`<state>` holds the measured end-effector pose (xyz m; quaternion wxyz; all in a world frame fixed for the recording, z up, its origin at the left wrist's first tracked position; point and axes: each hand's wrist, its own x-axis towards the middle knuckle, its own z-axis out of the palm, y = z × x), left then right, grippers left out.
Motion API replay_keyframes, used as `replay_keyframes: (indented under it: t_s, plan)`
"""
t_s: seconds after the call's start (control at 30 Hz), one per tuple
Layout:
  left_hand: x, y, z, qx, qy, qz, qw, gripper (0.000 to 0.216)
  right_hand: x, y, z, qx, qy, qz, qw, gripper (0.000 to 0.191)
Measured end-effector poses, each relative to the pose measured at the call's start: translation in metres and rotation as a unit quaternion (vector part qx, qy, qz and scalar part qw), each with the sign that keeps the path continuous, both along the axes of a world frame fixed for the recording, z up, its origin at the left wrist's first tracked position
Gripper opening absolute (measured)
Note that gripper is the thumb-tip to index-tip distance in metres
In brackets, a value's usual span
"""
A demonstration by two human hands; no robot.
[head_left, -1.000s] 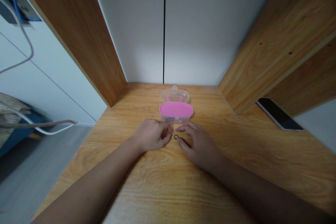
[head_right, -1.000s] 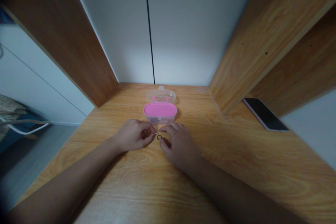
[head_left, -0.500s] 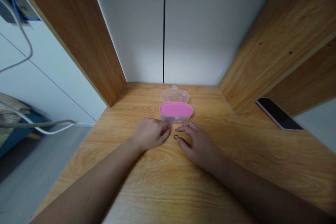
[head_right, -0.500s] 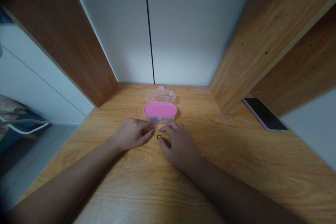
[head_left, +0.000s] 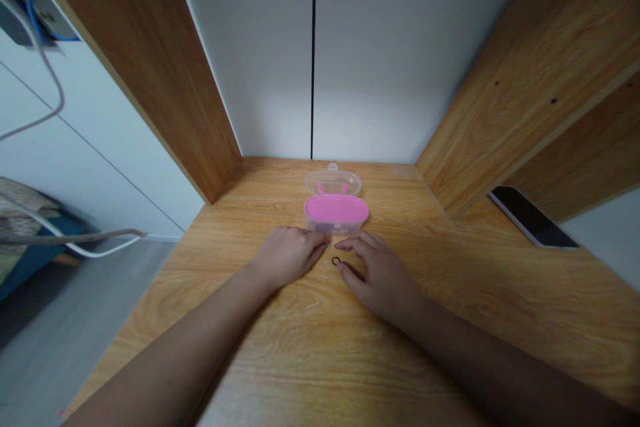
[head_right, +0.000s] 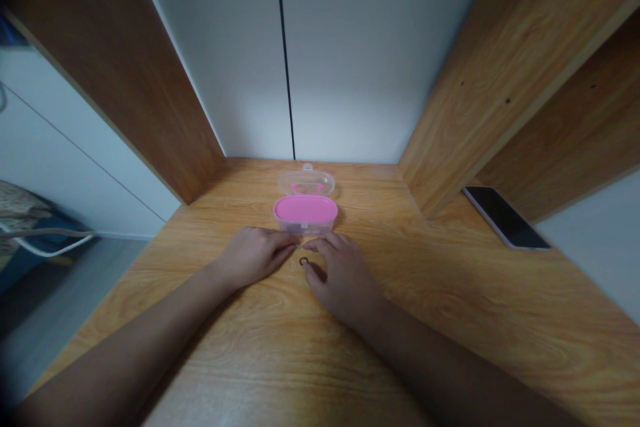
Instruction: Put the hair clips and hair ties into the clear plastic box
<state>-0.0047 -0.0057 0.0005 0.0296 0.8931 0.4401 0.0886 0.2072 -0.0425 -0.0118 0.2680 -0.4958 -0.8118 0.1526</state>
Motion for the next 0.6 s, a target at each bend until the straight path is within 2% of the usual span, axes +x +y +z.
replay_keyframes:
  t_s: [0.17,0.47,0.6]
  plan:
    - [-0.0004,-0.0011,0.0008,0.005,-0.006,0.001,1.0,0.027,-0.0003,-0.0001,0.0001,0.004,0.003,0.003,1.0,0.022]
    - [-0.0009,-0.0053,0.001,0.003,-0.083,-0.088,0.993,0.028,-0.0001,0.0018,0.0032,0.002,0.025,0.015,1.0,0.008]
    - [-0.0003,-0.0063,0.0029,0.001,-0.092,-0.079,0.993,0.029,0.0005,0.0016,0.0055,0.007,0.042,0.014,0.999,0.008]
